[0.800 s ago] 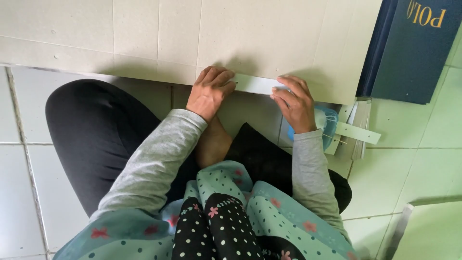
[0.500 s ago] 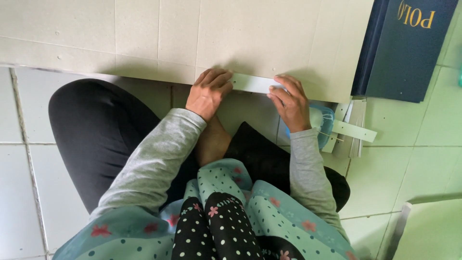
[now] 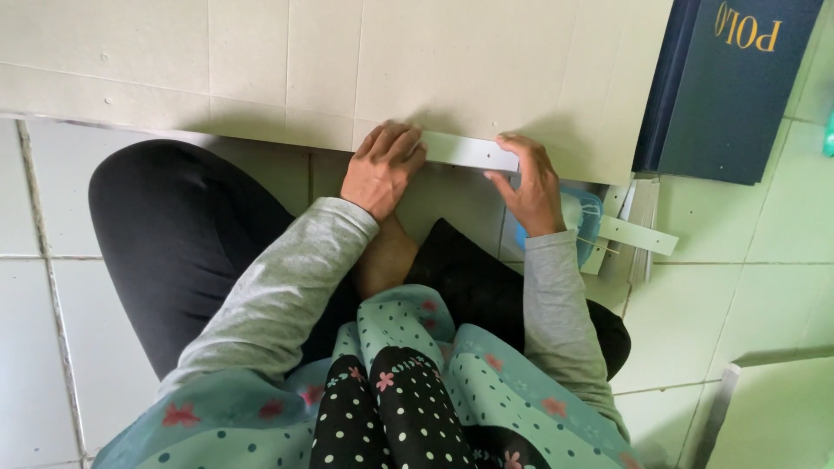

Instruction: The person applies glue using a small stick to cardboard strips and then attaches them to large blue paper shopping bag components while working on the floor.

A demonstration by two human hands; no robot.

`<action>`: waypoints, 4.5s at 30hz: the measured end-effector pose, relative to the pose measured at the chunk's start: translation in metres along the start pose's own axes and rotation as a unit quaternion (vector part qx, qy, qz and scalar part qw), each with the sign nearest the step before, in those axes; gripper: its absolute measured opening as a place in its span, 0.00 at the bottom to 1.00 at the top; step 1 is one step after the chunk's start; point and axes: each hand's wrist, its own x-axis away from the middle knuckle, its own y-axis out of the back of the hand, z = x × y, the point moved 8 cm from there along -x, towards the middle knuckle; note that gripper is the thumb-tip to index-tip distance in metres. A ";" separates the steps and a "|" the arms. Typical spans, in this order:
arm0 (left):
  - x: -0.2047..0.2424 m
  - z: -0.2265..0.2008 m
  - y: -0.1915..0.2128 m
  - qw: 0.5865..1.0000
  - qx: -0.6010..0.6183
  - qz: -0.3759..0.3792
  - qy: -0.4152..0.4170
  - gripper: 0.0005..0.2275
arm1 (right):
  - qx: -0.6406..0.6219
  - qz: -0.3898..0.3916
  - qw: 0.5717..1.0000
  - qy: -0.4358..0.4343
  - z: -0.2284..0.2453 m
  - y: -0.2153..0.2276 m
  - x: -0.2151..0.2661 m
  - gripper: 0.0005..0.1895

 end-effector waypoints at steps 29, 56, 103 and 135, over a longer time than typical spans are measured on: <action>0.005 -0.003 -0.017 1.000 -0.025 0.010 -0.002 0.03 | 0.006 0.045 0.998 0.043 -0.018 0.009 0.007 0.19; 0.005 -0.054 -0.027 0.988 -0.043 0.150 -0.008 0.17 | -0.016 0.036 0.999 0.030 -0.015 0.020 0.001 0.23; 0.010 -0.026 -0.019 0.993 -0.030 0.106 -0.037 0.14 | 0.260 -0.088 0.958 0.085 0.037 -0.017 0.014 0.08; -0.091 -0.293 -0.216 0.961 0.138 0.237 -0.021 0.06 | -0.010 -0.369 0.690 -0.623 -0.220 0.166 0.344 0.22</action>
